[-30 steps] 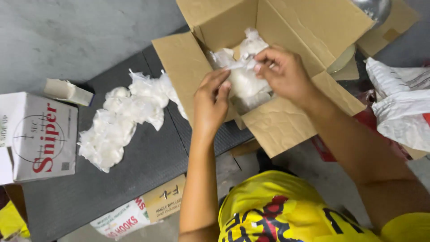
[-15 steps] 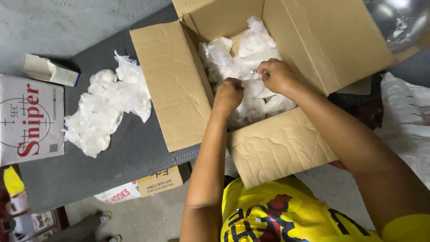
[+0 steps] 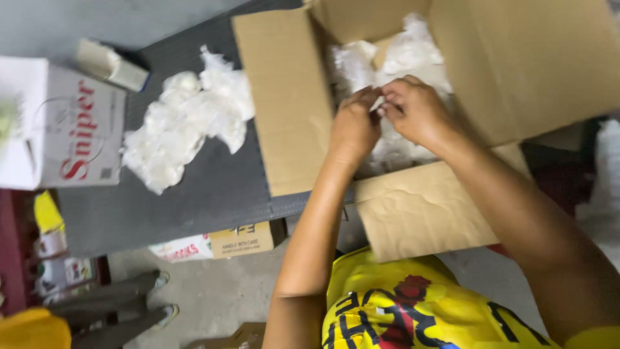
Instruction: Packing small plastic bags into a cardboard box.
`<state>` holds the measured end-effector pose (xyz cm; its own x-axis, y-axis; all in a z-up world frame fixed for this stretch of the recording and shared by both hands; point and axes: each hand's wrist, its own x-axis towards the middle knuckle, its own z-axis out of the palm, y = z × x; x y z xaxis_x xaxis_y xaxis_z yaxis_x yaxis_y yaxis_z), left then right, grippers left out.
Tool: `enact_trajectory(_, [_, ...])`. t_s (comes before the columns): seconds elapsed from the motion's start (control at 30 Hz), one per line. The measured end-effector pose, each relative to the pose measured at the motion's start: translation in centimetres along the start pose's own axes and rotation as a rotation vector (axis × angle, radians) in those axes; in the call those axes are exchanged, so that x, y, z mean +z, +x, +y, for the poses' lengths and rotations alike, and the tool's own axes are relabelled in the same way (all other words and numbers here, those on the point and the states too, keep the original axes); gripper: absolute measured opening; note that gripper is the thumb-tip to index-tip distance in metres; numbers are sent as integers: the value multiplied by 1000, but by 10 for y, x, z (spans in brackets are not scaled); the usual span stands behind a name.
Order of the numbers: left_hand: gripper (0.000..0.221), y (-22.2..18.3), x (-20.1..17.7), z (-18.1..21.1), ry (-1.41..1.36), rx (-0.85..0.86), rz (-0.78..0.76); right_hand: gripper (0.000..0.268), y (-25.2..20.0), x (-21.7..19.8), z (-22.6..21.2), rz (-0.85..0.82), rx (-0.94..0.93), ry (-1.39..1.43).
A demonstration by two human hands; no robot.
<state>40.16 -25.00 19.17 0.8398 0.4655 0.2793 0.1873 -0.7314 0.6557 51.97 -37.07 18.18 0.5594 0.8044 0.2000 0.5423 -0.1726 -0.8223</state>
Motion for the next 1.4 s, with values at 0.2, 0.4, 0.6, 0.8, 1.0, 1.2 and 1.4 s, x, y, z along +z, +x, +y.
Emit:
enact_trajectory(0.2, [41, -59, -117, 39, -6, 57, 165, 31, -25, 22, -136, 95, -145, 47])
enact_trajectory(0.4, [42, -152, -224, -7, 14, 61, 234, 33, -53, 131, -224, 72, -167, 173])
enact_trajectory(0.6, [47, -226, -285, -107, -6, -72, 197, 53, -77, 280, -244, 14, -161, 198])
enact_trajectory(0.8, [52, -237, -265, -199, -53, -230, 57, 70, -84, 342, -191, 69, 16, 11])
enact_trajectory(1.0, [63, -173, -193, -259, -79, -125, 1, 86, -42, 361, -71, 260, 141, -203])
enact_trajectory(1.2, [66, -86, -111, -312, 84, -109, -166, 89, 1, 388, 41, 254, 327, -308])
enact_trajectory(1.4, [58, -28, -25, -380, 358, 77, -271, 66, 28, 407, 67, 179, 506, -215])
